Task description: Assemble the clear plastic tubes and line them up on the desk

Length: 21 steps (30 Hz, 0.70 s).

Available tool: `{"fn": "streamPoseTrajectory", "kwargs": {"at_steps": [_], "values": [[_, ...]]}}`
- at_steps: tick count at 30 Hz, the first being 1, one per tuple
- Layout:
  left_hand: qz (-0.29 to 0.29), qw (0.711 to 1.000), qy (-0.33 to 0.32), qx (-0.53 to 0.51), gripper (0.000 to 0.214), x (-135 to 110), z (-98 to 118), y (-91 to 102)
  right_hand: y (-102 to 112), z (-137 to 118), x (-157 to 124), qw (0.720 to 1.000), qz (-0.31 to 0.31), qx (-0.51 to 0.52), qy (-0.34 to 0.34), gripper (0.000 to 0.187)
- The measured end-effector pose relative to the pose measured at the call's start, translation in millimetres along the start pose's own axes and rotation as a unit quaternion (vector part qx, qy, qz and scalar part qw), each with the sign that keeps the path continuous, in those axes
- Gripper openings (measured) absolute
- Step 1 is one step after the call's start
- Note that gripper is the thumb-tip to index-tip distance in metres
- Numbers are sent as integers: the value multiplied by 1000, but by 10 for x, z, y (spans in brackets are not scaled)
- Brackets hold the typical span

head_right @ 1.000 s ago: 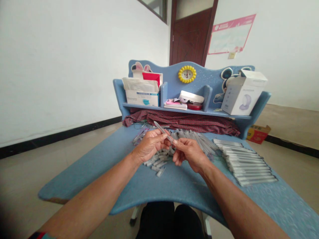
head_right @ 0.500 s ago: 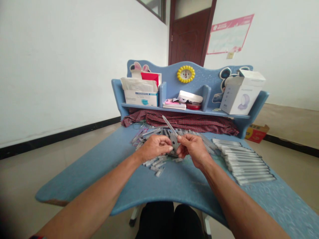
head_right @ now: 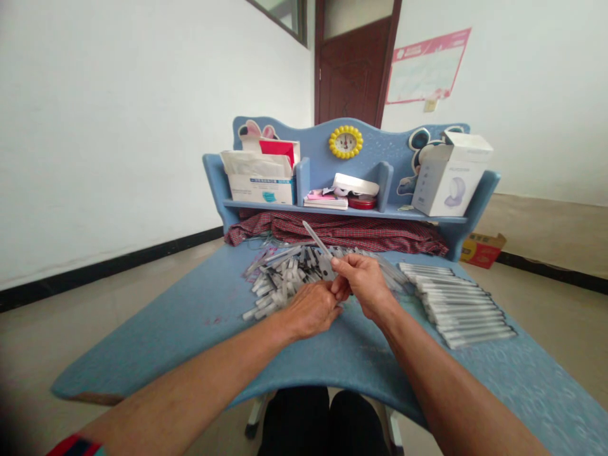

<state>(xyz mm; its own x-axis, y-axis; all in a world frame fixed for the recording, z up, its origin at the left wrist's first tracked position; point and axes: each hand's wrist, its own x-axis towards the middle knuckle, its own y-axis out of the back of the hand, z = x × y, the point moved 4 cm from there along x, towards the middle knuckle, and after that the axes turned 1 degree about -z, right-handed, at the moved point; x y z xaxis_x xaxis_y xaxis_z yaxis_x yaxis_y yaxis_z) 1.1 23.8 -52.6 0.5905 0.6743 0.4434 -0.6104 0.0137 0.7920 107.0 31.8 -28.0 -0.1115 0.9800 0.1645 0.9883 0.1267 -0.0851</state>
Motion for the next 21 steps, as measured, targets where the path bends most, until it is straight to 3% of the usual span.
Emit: {"fn": "streamPoseTrajectory", "kwargs": {"at_steps": [5, 8, 10, 12, 14, 16, 21], "values": [[3, 997, 39, -65, 11, 31, -70, 63, 4, -18, -5, 1000, 12, 2, 5, 34], [62, 983, 109, -134, 10, 59, -214, 267, 11, -31, -14, 1000, 25, 6, 15, 34], [118, 945, 196, -235, 13, 53, -363, 426, 0, -29, -23, 1000, 21, 10, 21, 34], [179, 870, 260, -378, 13, 25, -494, 557, -31, -18, -39, 1000, 5, -1, 27, 34], [233, 784, 286, -499, 10, -6, -582, 652, -80, 6, -63, 999, -18, -27, 31, 35], [266, 730, 286, -560, 9, -25, -627, 715, -136, 40, -93, 997, -41, -58, 28, 37], [307, 701, 278, -580, 7, -50, -660, 774, -235, 140, -140, 992, -72, -107, -2, 37]]}}
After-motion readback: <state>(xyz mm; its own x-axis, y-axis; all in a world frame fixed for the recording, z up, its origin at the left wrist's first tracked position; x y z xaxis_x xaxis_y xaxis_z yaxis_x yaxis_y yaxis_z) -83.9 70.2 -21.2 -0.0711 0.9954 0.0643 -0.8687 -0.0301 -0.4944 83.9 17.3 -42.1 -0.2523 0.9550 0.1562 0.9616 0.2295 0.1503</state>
